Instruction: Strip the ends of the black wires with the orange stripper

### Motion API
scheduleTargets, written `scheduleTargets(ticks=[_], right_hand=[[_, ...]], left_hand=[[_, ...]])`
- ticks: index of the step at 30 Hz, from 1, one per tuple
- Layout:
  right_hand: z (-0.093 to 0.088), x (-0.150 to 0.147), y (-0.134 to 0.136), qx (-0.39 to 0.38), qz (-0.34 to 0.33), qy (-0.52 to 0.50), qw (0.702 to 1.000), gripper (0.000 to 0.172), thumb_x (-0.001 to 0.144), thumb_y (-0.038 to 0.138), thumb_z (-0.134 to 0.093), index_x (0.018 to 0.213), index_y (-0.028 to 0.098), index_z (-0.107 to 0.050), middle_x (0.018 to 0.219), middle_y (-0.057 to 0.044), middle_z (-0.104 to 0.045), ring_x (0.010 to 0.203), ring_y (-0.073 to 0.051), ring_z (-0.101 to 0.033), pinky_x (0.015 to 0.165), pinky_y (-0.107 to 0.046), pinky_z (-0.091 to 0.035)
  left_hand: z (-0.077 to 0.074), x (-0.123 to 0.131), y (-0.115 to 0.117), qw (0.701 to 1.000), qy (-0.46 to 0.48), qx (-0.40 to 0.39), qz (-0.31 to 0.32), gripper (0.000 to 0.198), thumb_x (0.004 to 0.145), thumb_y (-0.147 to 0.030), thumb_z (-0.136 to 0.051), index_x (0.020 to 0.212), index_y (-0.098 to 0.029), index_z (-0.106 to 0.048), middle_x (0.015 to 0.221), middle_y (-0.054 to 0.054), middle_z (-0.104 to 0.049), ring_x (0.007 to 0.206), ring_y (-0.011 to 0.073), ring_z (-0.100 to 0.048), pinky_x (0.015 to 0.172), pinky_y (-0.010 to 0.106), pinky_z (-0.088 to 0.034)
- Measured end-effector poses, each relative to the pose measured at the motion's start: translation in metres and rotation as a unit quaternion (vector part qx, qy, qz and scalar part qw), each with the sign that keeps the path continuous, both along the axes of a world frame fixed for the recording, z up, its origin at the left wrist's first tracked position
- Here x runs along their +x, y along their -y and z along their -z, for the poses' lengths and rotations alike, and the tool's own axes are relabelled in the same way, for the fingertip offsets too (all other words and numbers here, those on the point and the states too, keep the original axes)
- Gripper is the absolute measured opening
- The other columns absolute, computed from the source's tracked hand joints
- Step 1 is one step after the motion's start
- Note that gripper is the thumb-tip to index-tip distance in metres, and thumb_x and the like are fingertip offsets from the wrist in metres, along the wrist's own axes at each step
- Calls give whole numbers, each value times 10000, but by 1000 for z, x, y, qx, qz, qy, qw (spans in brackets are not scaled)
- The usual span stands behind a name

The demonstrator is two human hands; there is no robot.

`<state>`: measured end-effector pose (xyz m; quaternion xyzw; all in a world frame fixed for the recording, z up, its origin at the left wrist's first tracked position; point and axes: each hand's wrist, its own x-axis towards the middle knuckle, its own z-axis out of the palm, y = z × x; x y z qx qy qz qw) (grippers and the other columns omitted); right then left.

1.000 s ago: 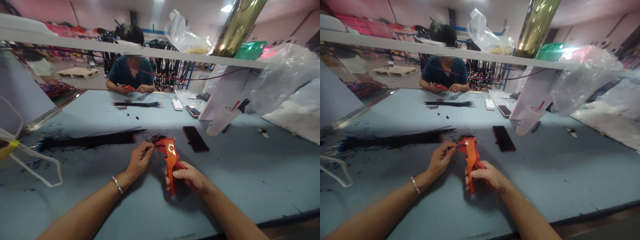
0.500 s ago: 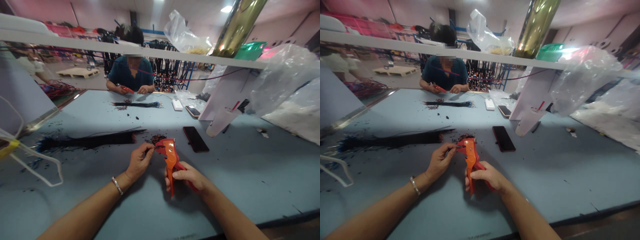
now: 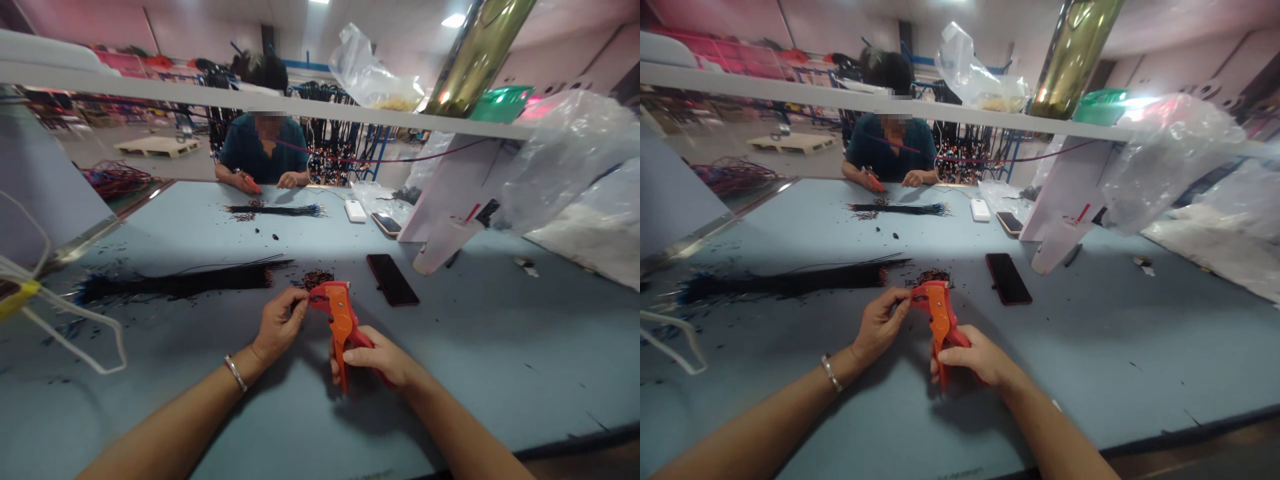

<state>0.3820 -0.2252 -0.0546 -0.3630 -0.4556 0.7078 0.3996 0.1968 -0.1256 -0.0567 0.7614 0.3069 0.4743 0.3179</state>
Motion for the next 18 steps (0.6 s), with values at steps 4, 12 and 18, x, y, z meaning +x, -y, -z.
scheduleTargets(ticks=[4, 12, 18], right_hand=[[-3, 1, -1, 21, 1, 17, 1000, 330, 750, 388, -703, 887, 100, -620, 758, -65, -642, 677, -173, -633, 625, -297, -515], [-6, 3, -1, 51, -4, 43, 998, 311, 765, 394, -685, 880, 113, -617, 761, -57, -626, 681, -169, -605, 627, -282, -483], [-11, 4, 0, 70, -9, 74, 995, 307, 766, 407, -682, 846, 116, -621, 735, -51, -616, 663, -159, -576, 641, -283, -467]], left_hand=[[2, -1, 0, 1000, 13, 6, 4, 155, 868, -265, -508, 811, -176, -621, 701, 10, -603, 658, 125, -536, 635, 227, -434], [4, -2, 0, 999, 27, 22, 10, 127, 872, -236, -529, 845, -177, -639, 728, 7, -626, 662, 119, -548, 635, 221, -435], [-1, -2, 2, 998, 29, 44, 16, 122, 875, -215, -523, 839, -169, -630, 687, -4, -584, 604, 100, -499, 575, 201, -410]])
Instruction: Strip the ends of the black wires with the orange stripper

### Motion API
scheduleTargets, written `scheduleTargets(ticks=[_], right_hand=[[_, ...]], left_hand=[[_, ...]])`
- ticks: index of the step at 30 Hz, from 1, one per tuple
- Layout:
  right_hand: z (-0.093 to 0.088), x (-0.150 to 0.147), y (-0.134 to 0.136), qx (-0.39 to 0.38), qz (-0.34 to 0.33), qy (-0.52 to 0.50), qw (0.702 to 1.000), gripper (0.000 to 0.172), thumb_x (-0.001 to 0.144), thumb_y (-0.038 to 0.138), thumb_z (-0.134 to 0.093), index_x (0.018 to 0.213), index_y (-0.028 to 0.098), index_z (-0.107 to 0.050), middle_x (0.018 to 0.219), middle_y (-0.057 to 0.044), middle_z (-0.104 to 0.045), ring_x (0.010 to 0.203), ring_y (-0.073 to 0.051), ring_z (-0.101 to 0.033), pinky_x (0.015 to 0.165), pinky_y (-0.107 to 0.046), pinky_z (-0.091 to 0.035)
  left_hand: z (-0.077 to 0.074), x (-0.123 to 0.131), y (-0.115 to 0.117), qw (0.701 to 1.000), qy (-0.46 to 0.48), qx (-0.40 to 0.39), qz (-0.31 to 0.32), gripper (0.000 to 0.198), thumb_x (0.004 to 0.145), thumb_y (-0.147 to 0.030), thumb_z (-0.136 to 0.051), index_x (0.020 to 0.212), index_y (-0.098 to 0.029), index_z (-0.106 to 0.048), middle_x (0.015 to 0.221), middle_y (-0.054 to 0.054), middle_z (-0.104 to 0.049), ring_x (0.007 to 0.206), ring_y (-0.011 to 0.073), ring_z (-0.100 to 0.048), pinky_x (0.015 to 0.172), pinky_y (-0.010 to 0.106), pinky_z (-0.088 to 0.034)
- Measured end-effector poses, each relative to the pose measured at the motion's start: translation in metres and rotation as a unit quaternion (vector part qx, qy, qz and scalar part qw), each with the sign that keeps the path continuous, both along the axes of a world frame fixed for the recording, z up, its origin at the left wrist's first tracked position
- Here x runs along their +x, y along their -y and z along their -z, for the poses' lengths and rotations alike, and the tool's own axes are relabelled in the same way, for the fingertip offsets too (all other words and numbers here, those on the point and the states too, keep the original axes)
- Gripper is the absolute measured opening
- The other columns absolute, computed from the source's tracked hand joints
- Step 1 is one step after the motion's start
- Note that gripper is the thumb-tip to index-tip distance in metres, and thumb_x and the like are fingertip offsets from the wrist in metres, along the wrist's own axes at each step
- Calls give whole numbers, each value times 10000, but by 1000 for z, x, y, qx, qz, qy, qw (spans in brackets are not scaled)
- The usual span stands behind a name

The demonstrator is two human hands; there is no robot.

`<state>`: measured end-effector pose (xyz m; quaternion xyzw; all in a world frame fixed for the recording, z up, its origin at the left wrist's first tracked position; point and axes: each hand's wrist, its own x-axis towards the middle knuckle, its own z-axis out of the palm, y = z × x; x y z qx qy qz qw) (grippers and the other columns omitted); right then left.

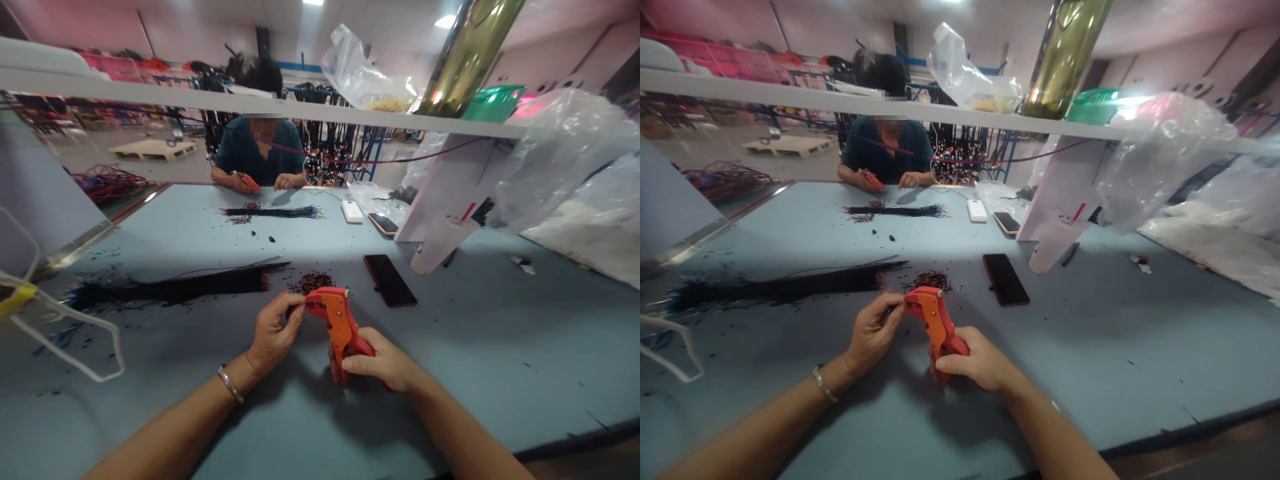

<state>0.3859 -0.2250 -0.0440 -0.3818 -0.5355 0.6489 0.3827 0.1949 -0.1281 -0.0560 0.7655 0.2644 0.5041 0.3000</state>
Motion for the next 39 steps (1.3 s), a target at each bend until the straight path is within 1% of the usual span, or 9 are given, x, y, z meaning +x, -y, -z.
scheduleTargets(ticks=[5, 9, 13, 17, 22, 25, 29, 34, 39], right_hand=[[-2, 1, 0, 6, 3, 4, 1000, 327, 756, 416, -690, 840, 108, -615, 738, -51, -610, 660, -153, -562, 641, -279, -459], [-2, 2, 0, 9, 0, 1, 1000, 330, 757, 422, -689, 833, 109, -617, 739, -54, -608, 665, -156, -562, 643, -280, -460], [3, 3, -1, 9, -10, -17, 1000, 327, 766, 413, -683, 858, 106, -621, 758, -62, -616, 677, -161, -575, 643, -283, -474], [9, 6, -3, 8, -25, -35, 999, 371, 763, 442, -681, 880, 94, -625, 776, -79, -628, 678, -169, -592, 626, -286, -490], [8, 7, -2, 9, -20, -3, 1000, 363, 774, 435, -677, 877, 89, -636, 784, -89, -645, 701, -179, -609, 656, -295, -498], [8, 6, -2, 9, -17, -8, 1000, 352, 777, 427, -672, 863, 88, -638, 778, -90, -652, 691, -180, -615, 647, -296, -500], [8, 5, -3, -4, 0, -37, 999, 358, 753, 416, -694, 892, 92, -633, 793, -91, -664, 702, -189, -634, 644, -305, -507], [5, 6, -3, 1, 3, -28, 1000, 348, 744, 417, -698, 853, 93, -636, 754, -77, -661, 672, -171, -616, 640, -286, -491], [6, 6, -2, 15, 3, -9, 1000, 354, 749, 439, -702, 824, 104, -616, 722, -55, -629, 631, -152, -588, 603, -270, -481]], left_hand=[[-1, 0, 2, 1000, 8, 24, 1, 100, 879, -176, -521, 840, -162, -611, 683, -17, -547, 589, 86, -474, 558, 186, -392], [-3, 1, 4, 999, 20, 27, 6, 100, 882, -162, -516, 837, -166, -605, 670, -25, -527, 579, 82, -462, 551, 180, -385], [-4, 1, 7, 1000, 24, 9, 7, 100, 884, -182, -516, 844, -166, -607, 667, -27, -518, 574, 84, -458, 552, 184, -382], [-5, 1, 8, 999, 17, -29, 0, 144, 891, -233, -503, 812, -164, -602, 666, -20, -524, 585, 93, -460, 569, 195, -386], [-4, 0, 8, 998, 4, -69, 5, 192, 899, -272, -483, 781, -163, -586, 639, -29, -501, 588, 98, -448, 584, 200, -387], [-3, 0, 7, 996, 0, -85, 5, 195, 899, -280, -486, 785, -162, -592, 638, -28, -504, 588, 99, -447, 583, 198, -390], [-3, 0, 8, 997, 6, -81, 3, 186, 885, -280, -505, 789, -160, -608, 651, -17, -542, 596, 104, -476, 589, 200, -409], [-7, 2, 9, 998, 9, -67, 7, 174, 868, -273, -516, 789, -157, -618, 678, 1, -586, 605, 108, -503, 584, 199, -423], [-7, 1, 10, 997, 7, -78, 18, 185, 879, -280, -508, 784, -159, -611, 658, -9, -557, 597, 104, -479, 580, 198, -412]])
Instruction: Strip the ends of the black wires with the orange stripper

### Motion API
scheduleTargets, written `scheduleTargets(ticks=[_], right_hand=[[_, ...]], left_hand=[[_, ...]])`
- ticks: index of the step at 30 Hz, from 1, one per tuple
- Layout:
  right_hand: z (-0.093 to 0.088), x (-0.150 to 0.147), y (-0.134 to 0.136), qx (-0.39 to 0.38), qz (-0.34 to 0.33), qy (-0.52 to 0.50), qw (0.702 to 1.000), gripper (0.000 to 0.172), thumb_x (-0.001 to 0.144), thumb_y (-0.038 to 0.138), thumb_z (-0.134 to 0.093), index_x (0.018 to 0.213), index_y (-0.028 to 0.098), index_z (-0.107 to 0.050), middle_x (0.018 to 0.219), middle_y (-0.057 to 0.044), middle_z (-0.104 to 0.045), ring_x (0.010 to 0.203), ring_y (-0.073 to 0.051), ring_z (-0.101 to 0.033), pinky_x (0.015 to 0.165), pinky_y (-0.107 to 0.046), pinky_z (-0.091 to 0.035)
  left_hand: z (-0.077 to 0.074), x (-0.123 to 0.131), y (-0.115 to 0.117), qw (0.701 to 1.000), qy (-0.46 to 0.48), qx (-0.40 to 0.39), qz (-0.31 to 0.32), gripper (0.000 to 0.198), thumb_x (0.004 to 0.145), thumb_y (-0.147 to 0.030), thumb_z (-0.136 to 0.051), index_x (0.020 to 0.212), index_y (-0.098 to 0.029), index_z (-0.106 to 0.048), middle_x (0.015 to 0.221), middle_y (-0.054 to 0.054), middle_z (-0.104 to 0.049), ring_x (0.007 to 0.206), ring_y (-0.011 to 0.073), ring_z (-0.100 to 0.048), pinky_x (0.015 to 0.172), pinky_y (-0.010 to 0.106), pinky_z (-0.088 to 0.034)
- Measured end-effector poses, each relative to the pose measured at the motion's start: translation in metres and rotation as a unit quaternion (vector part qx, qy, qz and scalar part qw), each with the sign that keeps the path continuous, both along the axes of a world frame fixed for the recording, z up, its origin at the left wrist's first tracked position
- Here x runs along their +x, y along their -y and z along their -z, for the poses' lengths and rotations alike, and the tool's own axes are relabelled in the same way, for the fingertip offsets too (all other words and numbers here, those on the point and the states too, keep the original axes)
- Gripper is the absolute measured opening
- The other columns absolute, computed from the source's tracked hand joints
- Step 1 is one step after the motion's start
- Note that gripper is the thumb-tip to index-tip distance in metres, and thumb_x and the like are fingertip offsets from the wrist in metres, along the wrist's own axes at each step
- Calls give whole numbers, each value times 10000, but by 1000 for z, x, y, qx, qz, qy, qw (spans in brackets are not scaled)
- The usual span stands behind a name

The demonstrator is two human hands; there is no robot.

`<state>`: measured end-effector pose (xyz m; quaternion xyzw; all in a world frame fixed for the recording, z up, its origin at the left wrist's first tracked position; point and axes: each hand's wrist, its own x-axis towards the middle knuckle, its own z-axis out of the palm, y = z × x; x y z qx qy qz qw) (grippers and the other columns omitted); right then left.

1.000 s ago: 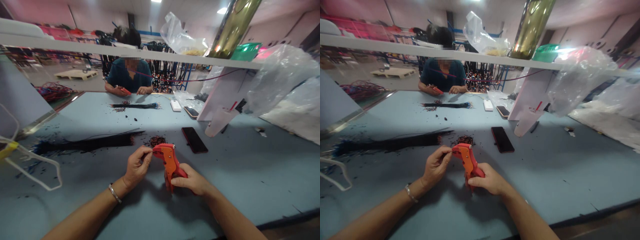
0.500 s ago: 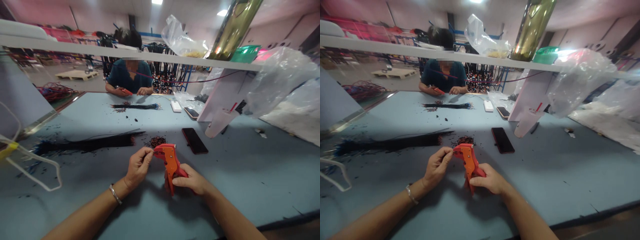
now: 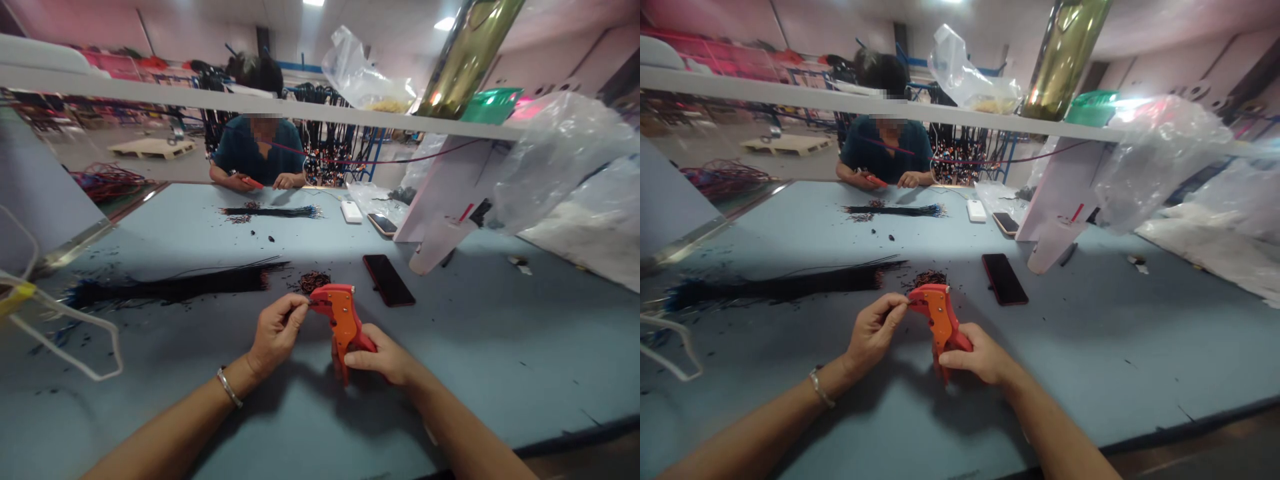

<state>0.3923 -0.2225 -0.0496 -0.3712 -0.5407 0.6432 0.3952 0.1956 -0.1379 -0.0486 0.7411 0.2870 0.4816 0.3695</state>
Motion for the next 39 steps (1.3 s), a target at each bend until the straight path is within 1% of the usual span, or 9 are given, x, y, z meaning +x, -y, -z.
scheduleTargets(ticks=[5, 12, 16, 19, 23, 30, 34, 39], right_hand=[[1, 1, 0, 7, 9, 8, 1000, 374, 742, 454, -711, 813, 102, -607, 711, -49, -609, 619, -146, -577, 589, -262, -482], [-2, 4, 0, 12, -5, 13, 1000, 352, 748, 434, -702, 823, 98, -628, 723, -56, -627, 641, -156, -577, 610, -276, -489], [-2, 5, 0, 9, -9, 7, 1000, 339, 752, 416, -701, 842, 96, -632, 733, -58, -627, 642, -159, -581, 608, -283, -496], [-1, 4, 0, 2, -11, 0, 1000, 335, 753, 412, -700, 836, 95, -628, 728, -60, -627, 633, -159, -589, 595, -280, -497], [-1, 2, -1, 2, -20, -9, 1000, 347, 753, 430, -699, 812, 99, -615, 704, -50, -616, 603, -144, -580, 581, -267, -487], [6, -3, -1, -6, 9, 7, 1000, 360, 743, 456, -705, 745, 117, -583, 634, -27, -596, 534, -123, -557, 521, -238, -474], [11, -6, 0, -20, 18, 3, 1000, 381, 739, 477, -700, 721, 120, -567, 615, -29, -601, 514, -127, -566, 503, -236, -471], [11, -11, 0, -23, 26, -11, 999, 377, 741, 469, -695, 699, 121, -558, 589, -25, -593, 491, -125, -564, 474, -228, -463]], left_hand=[[-2, 0, 0, 999, 1, -49, 20, 207, 889, -308, -501, 791, -158, -605, 664, -15, -529, 617, 106, -458, 594, 202, -398], [-6, 0, -2, 993, 2, -104, 64, 254, 887, -358, -495, 781, -152, -600, 693, -2, -531, 657, 124, -457, 640, 232, -393], [-7, -2, -5, 987, -1, -140, 84, 280, 878, -394, -506, 764, -151, -585, 671, -8, -508, 640, 122, -432, 622, 234, -374], [-6, -2, -7, 984, 1, -154, 88, 290, 862, -407, -533, 742, -149, -588, 652, -12, -496, 619, 116, -412, 594, 228, -358], [0, -3, -11, 980, 20, -174, 96, 266, 846, -389, -568, 748, -146, -612, 655, -13, -510, 614, 109, -415, 589, 224, -351], [6, -2, -15, 972, 50, -206, 99, 247, 824, -386, -602, 754, -153, -637, 686, -3, -550, 634, 112, -449, 627, 231, -376], [6, -1, -14, 970, 52, -220, 93, 253, 818, -398, -605, 756, -154, -628, 657, -13, -518, 597, 105, -412, 580, 222, -353], [7, -1, -14, 970, 55, -223, 85, 254, 816, -398, -601, 734, -157, -608, 633, -24, -477, 583, 100, -376, 561, 216, -322]])
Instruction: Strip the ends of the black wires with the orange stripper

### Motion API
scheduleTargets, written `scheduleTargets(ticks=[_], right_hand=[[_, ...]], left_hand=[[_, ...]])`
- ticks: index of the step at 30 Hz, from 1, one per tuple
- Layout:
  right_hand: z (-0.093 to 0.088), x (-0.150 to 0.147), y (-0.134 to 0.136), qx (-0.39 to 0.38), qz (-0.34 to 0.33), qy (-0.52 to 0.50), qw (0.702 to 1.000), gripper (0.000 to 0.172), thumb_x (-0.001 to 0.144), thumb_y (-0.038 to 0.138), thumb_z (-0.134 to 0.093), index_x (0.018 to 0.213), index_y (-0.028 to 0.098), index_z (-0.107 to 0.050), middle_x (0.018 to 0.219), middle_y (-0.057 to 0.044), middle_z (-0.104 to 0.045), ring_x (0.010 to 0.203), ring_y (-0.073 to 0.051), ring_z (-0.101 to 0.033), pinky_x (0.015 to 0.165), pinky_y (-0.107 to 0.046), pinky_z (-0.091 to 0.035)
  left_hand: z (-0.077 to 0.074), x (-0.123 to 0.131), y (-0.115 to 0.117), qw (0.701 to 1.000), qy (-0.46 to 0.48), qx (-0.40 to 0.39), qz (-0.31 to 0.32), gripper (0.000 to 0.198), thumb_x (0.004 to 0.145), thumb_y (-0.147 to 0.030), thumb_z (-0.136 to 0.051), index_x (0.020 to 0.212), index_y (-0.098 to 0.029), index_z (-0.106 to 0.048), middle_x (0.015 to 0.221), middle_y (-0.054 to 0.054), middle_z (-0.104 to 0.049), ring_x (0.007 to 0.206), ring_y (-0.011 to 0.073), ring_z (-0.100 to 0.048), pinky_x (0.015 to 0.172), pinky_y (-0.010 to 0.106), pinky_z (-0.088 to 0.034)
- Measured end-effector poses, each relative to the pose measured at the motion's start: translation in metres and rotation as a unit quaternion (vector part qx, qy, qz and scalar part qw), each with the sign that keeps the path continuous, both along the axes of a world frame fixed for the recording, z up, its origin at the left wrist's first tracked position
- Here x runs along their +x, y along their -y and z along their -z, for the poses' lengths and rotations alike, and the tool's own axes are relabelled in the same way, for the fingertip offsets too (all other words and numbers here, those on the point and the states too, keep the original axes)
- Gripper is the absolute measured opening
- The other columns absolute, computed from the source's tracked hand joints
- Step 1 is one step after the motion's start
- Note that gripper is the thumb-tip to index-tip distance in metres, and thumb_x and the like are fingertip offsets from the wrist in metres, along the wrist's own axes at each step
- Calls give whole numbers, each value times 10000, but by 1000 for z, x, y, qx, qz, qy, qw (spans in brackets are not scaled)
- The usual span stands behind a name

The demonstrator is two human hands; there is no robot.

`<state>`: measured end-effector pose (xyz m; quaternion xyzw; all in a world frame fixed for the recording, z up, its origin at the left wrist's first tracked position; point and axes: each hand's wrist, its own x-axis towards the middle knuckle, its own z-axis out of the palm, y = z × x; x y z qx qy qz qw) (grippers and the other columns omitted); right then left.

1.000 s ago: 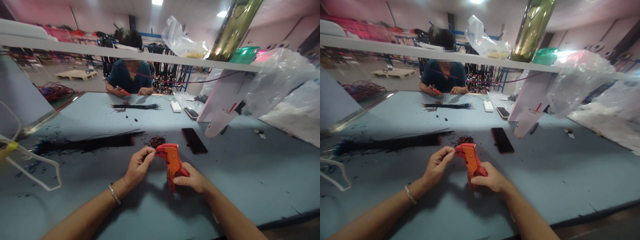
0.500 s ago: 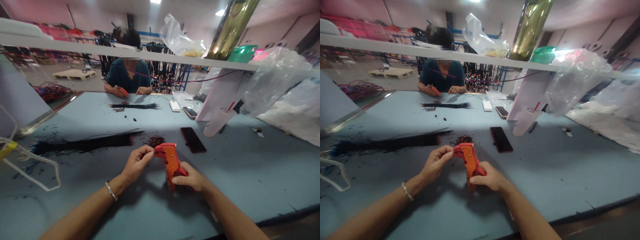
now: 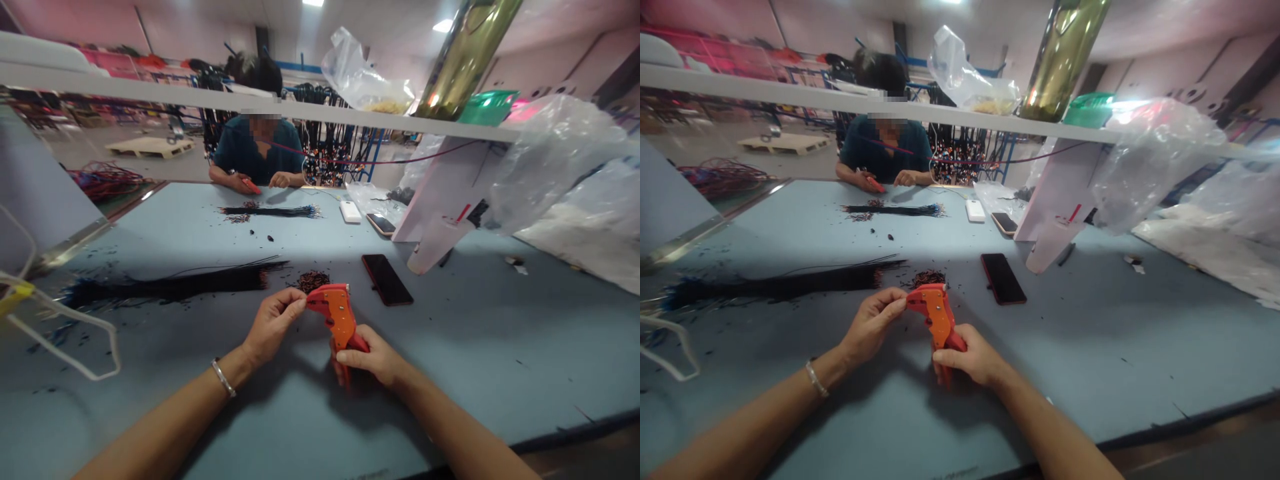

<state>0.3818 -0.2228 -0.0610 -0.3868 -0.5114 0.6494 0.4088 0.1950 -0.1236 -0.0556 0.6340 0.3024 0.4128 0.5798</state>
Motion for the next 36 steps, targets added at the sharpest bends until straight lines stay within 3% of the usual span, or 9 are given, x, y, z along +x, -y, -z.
scheduleTargets(ticks=[15, 27, 33, 36], right_hand=[[1, -8, 5, -51, 39, -19, 998, 344, 741, 445, -694, 746, 143, -528, 531, 8, -573, 430, -116, -540, 417, -207, -428], [4, -14, 5, -35, 54, 16, 998, 387, 740, 485, -677, 618, 148, -530, 493, -1, -575, 400, -116, -545, 395, -200, -419], [7, -15, 1, -36, 95, 16, 995, 449, 734, 494, -665, 497, 157, -485, 378, 30, -478, 283, -75, -424, 291, -170, -310], [6, -16, 0, -56, 89, -14, 994, 405, 699, 477, -702, 555, 150, -509, 429, 19, -525, 324, -99, -487, 315, -181, -363]], left_hand=[[-12, 4, 6, 998, 19, -58, -16, 276, 745, -409, -637, 676, -150, -573, 514, -72, -341, 469, 62, -241, 443, 202, -194], [-10, 5, 5, 996, 41, -74, -16, 262, 727, -400, -647, 674, -153, -580, 473, -83, -326, 438, 56, -232, 427, 201, -200], [-4, 6, 3, 995, 45, -83, -23, 266, 743, -401, -650, 681, -159, -559, 476, -91, -315, 439, 59, -233, 435, 202, -198], [-2, 7, 2, 996, 33, -73, -31, 273, 753, -406, -639, 673, -163, -544, 488, -88, -316, 451, 64, -241, 445, 206, -201]])
